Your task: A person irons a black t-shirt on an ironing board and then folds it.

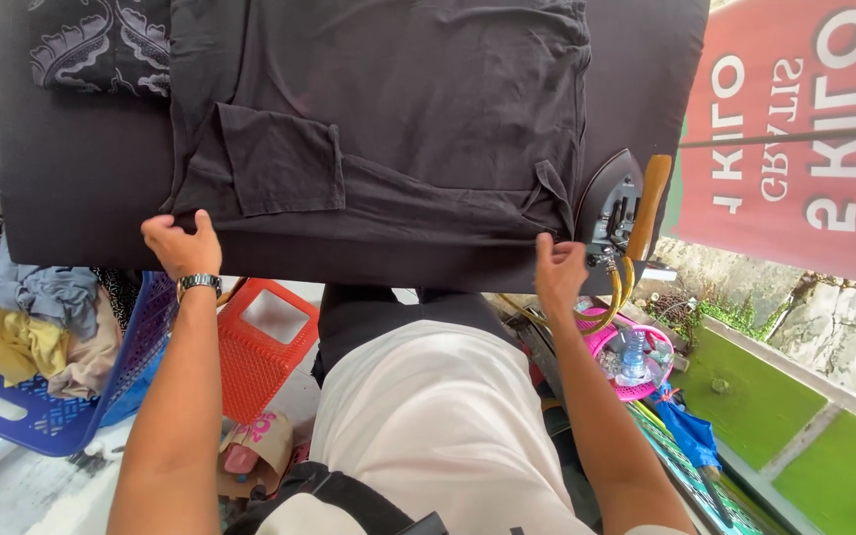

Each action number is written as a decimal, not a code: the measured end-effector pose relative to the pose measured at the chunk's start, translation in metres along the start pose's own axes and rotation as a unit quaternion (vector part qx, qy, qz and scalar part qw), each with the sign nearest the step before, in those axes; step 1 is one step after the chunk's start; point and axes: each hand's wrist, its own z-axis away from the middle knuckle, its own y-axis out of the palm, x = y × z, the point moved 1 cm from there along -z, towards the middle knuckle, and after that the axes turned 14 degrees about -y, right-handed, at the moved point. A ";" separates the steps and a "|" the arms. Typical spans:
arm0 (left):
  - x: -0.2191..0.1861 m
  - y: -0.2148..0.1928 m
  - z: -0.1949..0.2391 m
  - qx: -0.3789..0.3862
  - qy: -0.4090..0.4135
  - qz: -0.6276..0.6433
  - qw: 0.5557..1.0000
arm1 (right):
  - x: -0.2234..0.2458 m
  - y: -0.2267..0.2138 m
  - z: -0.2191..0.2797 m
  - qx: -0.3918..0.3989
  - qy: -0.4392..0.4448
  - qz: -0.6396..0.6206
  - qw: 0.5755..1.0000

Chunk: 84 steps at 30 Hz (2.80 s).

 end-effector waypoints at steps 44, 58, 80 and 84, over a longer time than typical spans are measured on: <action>-0.040 -0.008 0.011 0.098 -0.001 0.036 0.995 | 0.035 0.025 -0.085 0.032 -0.190 -0.034 0.981; -0.227 0.042 0.142 0.095 0.468 -0.028 0.878 | -0.007 0.051 -0.173 0.032 0.006 -0.037 0.999; -0.366 0.116 0.355 0.423 0.596 -0.107 0.674 | 0.071 0.132 -0.369 0.050 0.100 -0.059 0.992; -0.364 0.133 0.372 0.402 0.550 -0.117 0.723 | 0.058 0.159 -0.376 0.033 0.042 -0.001 0.999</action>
